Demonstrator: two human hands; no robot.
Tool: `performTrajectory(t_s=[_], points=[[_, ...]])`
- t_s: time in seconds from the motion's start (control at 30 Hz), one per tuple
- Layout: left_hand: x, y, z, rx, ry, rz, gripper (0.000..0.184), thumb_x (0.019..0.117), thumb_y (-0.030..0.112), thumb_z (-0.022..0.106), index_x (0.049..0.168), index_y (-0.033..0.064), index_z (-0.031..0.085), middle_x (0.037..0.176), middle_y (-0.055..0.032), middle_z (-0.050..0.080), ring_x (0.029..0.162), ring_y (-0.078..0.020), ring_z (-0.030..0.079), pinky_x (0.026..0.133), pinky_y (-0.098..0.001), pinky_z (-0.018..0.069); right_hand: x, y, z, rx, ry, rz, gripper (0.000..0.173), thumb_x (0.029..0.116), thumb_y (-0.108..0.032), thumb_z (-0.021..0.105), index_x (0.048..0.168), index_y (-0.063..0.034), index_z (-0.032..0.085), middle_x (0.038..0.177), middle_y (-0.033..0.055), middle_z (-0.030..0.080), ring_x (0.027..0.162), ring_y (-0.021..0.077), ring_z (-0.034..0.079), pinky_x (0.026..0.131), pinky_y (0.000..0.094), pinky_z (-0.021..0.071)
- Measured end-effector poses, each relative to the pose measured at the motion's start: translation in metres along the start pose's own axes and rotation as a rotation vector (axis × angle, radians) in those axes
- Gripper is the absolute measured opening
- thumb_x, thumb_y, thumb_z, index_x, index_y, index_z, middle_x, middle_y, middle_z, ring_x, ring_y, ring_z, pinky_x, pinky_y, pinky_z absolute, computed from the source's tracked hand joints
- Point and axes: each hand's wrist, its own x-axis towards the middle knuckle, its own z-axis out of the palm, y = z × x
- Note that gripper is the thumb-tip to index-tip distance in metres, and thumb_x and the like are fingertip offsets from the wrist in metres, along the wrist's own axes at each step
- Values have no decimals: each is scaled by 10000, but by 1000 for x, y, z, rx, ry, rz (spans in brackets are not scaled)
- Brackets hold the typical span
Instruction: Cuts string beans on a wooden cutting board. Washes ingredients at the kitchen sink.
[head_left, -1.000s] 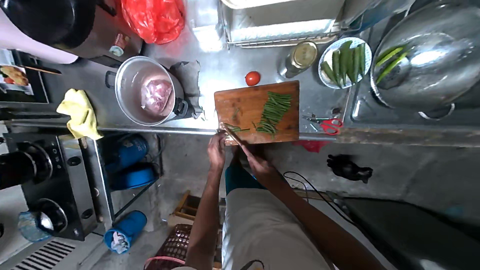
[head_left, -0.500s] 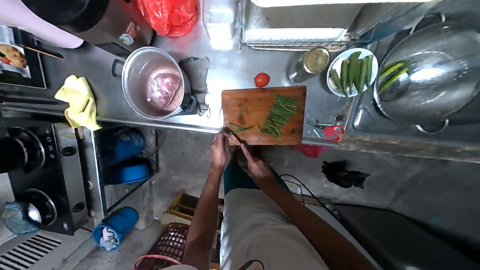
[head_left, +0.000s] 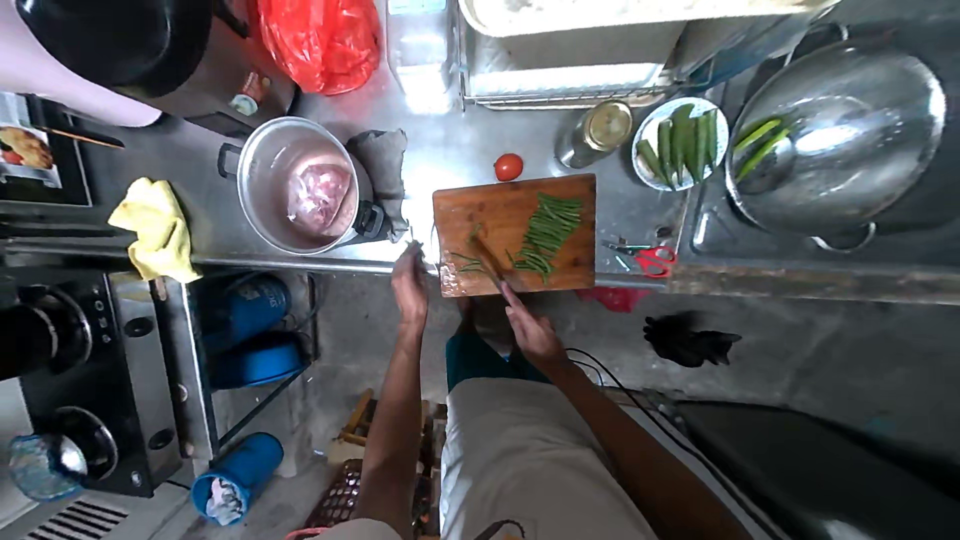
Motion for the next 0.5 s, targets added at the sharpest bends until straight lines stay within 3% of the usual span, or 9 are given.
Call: performTrajectory(t_s=[0.03, 0.1, 0.17, 0.2, 0.23, 0.3, 0.4, 0.5], points=[[5, 3, 0, 32, -29, 54, 325, 1053, 99, 528, 1364, 74, 620, 1510, -78, 545, 1343, -262, 558, 1120, -448, 466, 1, 3, -6, -2, 37, 5, 451, 1119, -279, 408, 1551, -176, 489, 1235, 139, 730, 959, 258, 754, 861, 458, 620], [16, 11, 3, 81, -139, 193, 410, 1049, 270, 579, 1413, 82, 595, 1593, -93, 441, 1460, -280, 425, 1197, -469, 379, 4, 9, -20, -33, 122, 36, 457, 1117, -284, 414, 1549, -155, 488, 1270, 156, 717, 969, 293, 757, 851, 487, 618], [23, 18, 11, 139, -299, 337, 701, 997, 501, 612, 1561, 125, 434, 1668, -74, 322, 1542, -253, 295, 1257, -480, 290, 8, 15, -37, -77, 156, 124, 503, 1115, -313, 417, 1590, -152, 416, 1251, 195, 713, 983, 341, 749, 862, 531, 607], [26, 20, 16, 149, -361, 395, 806, 972, 549, 622, 1599, 115, 361, 1688, -76, 279, 1566, -251, 235, 1281, -487, 232, 9, 19, -45, -90, 157, 177, 534, 1112, -334, 418, 1611, -150, 371, 1231, 219, 711, 980, 369, 743, 860, 560, 599], [28, 22, 22, 146, -397, 439, 836, 967, 552, 630, 1607, 102, 336, 1690, -79, 275, 1573, -247, 215, 1291, -487, 203, 10, 25, -52, -98, 165, 220, 560, 1109, -358, 422, 1622, -149, 341, 1187, 233, 717, 941, 381, 741, 834, 573, 597], [32, 25, 34, 100, -429, 483, 703, 1005, 418, 639, 1581, 101, 392, 1661, -67, 342, 1559, -229, 255, 1288, -459, 219, 13, 37, -66, -109, 189, 284, 575, 1100, -376, 444, 1621, -157, 338, 1082, 234, 727, 853, 382, 728, 776, 573, 590], [28, 28, 47, 14, -418, 507, 450, 1051, 228, 579, 1485, 121, 532, 1558, -53, 489, 1505, -241, 357, 1252, -449, 296, 17, 52, -88, -117, 170, 395, 571, 1093, -423, 444, 1612, -206, 349, 1077, 225, 722, 884, 406, 717, 796, 612, 570], [18, 25, 54, -23, -417, 524, 378, 1059, 135, 532, 1432, 134, 591, 1485, -65, 553, 1474, -260, 395, 1235, -469, 318, 20, 72, -105, -176, 190, 419, 545, 1095, -420, 439, 1583, -182, 392, 1062, 226, 721, 906, 427, 715, 810, 635, 562]])
